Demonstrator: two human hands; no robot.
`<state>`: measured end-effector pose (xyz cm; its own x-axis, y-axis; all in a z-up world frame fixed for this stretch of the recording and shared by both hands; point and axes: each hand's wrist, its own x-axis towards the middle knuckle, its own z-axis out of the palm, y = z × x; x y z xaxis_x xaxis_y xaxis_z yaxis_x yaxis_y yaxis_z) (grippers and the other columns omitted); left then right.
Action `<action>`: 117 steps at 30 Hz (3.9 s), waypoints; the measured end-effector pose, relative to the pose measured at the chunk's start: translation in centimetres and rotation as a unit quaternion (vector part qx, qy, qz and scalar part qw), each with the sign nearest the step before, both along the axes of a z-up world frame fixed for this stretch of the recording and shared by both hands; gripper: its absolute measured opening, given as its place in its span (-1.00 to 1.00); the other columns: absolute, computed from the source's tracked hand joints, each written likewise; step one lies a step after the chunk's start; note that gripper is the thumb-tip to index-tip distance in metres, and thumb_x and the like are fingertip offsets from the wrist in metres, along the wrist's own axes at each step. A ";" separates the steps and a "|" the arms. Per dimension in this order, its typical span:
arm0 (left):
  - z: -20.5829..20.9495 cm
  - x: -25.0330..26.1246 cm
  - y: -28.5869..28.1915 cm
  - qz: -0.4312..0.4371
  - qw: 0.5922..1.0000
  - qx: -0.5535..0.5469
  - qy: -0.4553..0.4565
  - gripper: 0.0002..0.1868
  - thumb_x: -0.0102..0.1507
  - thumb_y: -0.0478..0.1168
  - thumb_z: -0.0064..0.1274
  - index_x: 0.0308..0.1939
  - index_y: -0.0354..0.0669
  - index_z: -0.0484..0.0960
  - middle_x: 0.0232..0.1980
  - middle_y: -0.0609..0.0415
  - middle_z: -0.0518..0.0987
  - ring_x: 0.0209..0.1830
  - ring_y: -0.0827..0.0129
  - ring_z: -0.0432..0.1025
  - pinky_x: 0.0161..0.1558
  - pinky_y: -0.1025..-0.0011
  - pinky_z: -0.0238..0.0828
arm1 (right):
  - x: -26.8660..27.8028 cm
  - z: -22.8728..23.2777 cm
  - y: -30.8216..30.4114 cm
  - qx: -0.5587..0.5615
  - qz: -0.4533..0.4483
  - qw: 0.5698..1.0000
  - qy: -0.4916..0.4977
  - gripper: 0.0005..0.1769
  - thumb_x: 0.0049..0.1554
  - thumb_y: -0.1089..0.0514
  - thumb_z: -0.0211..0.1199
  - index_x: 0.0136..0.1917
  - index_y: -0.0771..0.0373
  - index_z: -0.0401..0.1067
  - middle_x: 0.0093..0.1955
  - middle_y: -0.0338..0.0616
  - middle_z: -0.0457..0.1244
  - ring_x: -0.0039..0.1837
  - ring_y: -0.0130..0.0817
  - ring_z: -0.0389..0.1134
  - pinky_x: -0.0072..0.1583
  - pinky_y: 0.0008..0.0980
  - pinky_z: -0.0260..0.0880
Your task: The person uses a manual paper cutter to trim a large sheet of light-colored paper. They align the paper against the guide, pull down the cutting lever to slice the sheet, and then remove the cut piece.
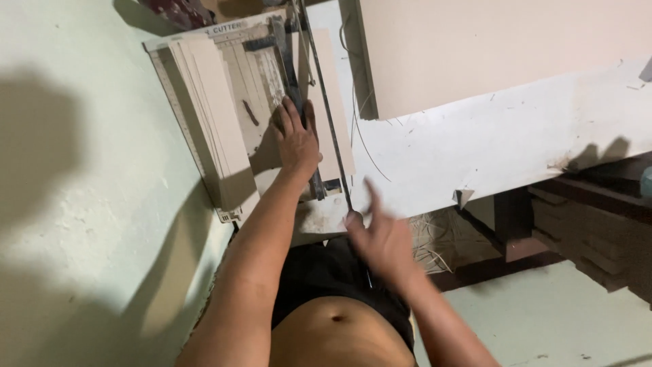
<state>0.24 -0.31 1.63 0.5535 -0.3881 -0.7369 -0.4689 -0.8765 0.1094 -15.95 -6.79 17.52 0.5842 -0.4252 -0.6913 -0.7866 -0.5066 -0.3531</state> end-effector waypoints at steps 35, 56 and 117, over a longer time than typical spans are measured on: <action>2.0 -4.4 8.3 -0.443 0.836 -0.305 -0.110 -0.96 0.22 -0.21 0.12 -0.31 0.01 0.66 -0.35 0.07 0.58 -0.32 0.15 0.46 -0.27 0.18 0.37 | -0.5 -20.9 -2.8 -0.071 0.047 0.996 -0.028 -0.63 0.21 0.21 0.19 0.22 0.07 0.14 0.04 0.05 0.38 -0.02 0.10 0.51 0.00 -0.04 0.58; 4.5 2.4 12.2 -0.348 0.920 -0.158 -0.092 -0.83 0.29 -0.37 0.04 -0.08 -0.04 0.58 0.19 -0.01 0.39 0.05 0.10 0.43 0.06 0.20 0.33 | -2.2 -22.7 -2.0 0.097 -0.073 0.975 -0.187 -0.46 0.26 0.19 0.19 0.49 -0.10 0.28 0.00 0.01 0.44 0.02 0.08 0.50 0.07 0.01 0.46; -0.5 -3.8 2.3 -0.085 0.975 -0.201 0.045 -0.62 0.35 -0.08 -0.09 0.20 0.03 0.21 0.25 -0.10 0.16 0.33 -0.01 0.09 0.26 -0.04 -0.01 | -3.9 5.7 0.1 0.155 0.004 0.986 -0.060 -0.15 0.21 -0.16 0.08 0.66 0.05 -0.10 -0.42 0.16 0.38 -0.41 0.15 0.44 -0.26 -0.10 0.41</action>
<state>-3.56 2.00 1.16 0.3953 -0.7360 -0.5496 -0.5766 -0.6646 0.4752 -19.88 -6.66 23.26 0.6723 -0.1993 -0.7130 -0.7259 -0.3668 -0.5819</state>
